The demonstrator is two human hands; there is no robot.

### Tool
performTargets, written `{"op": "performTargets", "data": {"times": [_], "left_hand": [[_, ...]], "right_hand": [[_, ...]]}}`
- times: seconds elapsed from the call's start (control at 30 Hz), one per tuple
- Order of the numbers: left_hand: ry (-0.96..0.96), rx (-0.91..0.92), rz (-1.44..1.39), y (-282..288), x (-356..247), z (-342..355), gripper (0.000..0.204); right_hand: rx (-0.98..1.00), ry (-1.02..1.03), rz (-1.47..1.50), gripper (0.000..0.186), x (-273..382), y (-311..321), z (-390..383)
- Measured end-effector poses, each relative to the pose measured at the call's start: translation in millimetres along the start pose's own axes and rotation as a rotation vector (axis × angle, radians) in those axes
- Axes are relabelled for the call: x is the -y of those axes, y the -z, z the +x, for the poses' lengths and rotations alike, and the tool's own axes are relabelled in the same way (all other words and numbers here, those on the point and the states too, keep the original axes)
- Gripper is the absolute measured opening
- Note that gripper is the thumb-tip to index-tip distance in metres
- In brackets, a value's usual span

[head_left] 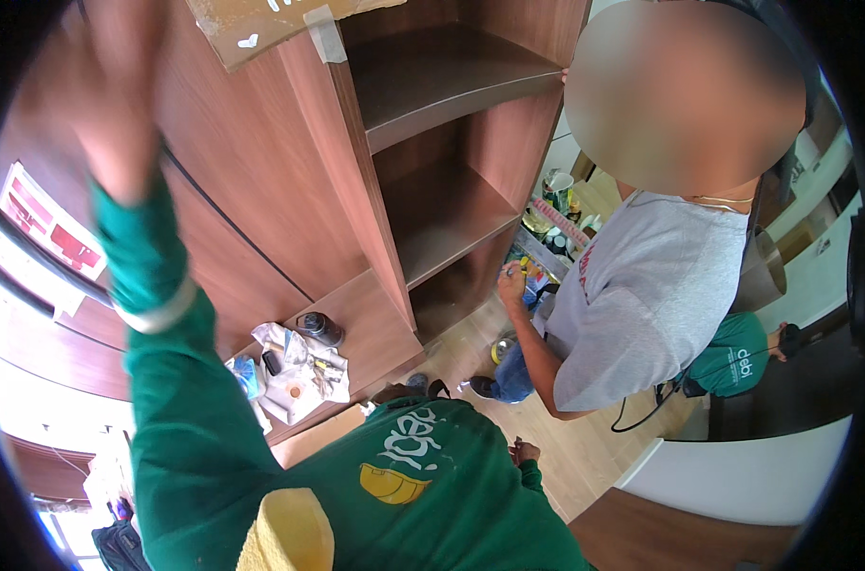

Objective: The person uses a utility knife to trim and scrape the edges of a wooden cabinet shelf. They repeatedly scrape along the edge, then peel away a thin strip of veneer or edge banding by hand. The person continues scraping and peeling along the same edge throughout the clip.

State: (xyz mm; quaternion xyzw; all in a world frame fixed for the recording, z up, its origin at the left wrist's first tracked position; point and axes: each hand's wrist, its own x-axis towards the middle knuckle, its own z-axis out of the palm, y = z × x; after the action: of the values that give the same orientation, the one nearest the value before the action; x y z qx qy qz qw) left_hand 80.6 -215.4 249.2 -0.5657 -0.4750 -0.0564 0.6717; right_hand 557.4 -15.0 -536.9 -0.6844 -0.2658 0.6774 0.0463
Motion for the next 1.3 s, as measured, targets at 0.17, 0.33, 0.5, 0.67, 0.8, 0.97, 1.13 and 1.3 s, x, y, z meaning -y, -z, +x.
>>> {"op": "performTargets", "data": {"times": [0.17,0.33,0.5,0.67,0.8,0.97,1.13,1.3], "left_hand": [[0.707,0.224,-0.376,-50.4,-164.3,-132.1,0.032],[0.993,0.178,-0.427,-88.7,-196.9,-192.6,0.047],[1.037,0.315,-0.377,-98.5,-199.8,-186.5,0.075],[0.949,0.387,-0.228,-97.3,-204.0,-185.5,0.076],[0.995,0.388,-0.260,-96.5,-207.9,-182.3,0.076],[1.044,0.420,-0.281,-96.0,-207.5,-176.1,0.074],[1.088,0.389,-0.302,-99.0,-212.0,-173.7,0.075],[1.237,0.323,-0.425,-104.8,-232.5,-168.6,0.085]], "right_hand": [[0.062,-0.004,-0.054,0.020,1.8,-2.0,-6.5],[-0.013,0.033,-0.062,0.024,12.0,4.9,-13.0],[-0.057,0.020,0.049,0.022,21.5,6.0,-8.1],[-0.017,0.015,0.015,0.021,20.4,1.4,-7.9],[-0.080,0.017,-0.074,0.021,12.8,-3.4,-16.6],[-0.066,0.016,-0.155,0.021,8.8,-3.5,-28.6],[-0.043,0.002,-0.075,0.020,18.9,-4.0,-33.7],[-0.047,0.038,-0.069,0.017,24.9,-4.4,-31.2]]}}
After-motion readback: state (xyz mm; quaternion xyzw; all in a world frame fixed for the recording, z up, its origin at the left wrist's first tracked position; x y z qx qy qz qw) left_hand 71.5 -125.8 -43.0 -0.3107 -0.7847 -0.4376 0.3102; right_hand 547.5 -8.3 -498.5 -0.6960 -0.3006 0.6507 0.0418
